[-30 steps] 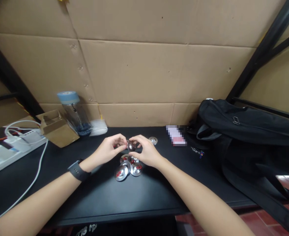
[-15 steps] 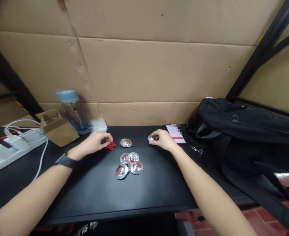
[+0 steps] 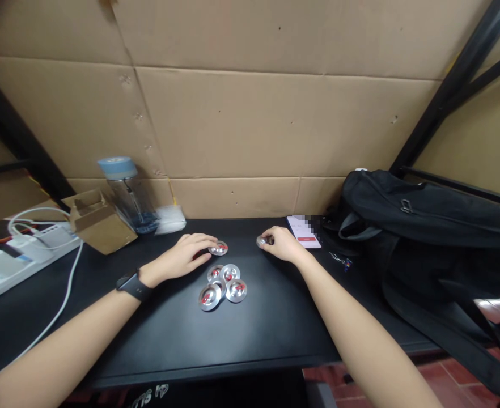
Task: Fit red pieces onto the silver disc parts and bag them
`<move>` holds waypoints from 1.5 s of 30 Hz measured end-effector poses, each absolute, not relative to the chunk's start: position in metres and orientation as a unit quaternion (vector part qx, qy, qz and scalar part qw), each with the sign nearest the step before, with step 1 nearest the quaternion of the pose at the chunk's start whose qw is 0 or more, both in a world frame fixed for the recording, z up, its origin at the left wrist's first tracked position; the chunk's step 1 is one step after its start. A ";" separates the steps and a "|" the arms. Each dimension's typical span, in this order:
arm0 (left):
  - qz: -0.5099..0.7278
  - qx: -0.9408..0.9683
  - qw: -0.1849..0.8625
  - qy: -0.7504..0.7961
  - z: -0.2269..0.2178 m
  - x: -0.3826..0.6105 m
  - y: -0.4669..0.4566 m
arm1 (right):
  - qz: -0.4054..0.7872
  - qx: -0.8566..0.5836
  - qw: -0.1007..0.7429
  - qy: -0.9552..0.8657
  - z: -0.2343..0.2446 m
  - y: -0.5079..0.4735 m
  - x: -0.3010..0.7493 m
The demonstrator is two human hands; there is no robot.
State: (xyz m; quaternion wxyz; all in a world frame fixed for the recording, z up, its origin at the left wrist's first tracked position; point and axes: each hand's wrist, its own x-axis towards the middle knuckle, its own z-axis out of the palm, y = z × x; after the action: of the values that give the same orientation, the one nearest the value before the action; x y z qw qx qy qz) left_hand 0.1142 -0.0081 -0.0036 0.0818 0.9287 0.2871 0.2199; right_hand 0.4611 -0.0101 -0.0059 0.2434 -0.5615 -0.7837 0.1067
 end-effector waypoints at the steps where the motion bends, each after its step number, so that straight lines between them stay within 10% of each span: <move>1: 0.209 0.932 0.082 0.286 -0.004 0.117 -0.010 | 0.107 -0.563 0.242 -0.783 -0.005 -0.011 0.460; 25: 0.309 0.901 0.078 0.294 0.000 0.133 -0.021 | 0.067 -0.505 0.300 -0.806 0.006 -0.024 0.447; 34: 0.409 0.862 0.150 0.261 0.015 0.143 -0.034 | 0.481 -0.346 0.412 -0.692 0.004 -0.055 0.382; 45: 0.437 0.838 0.166 0.282 0.017 0.149 -0.043 | 0.611 -0.277 0.406 -0.620 0.005 -0.062 0.374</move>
State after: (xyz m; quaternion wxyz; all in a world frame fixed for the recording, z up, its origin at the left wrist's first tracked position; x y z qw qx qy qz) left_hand 0.1493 -0.0433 0.0171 0.1655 0.8382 0.2816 0.4366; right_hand 0.3738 -0.0618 0.0046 0.4065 -0.2768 -0.6202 0.6112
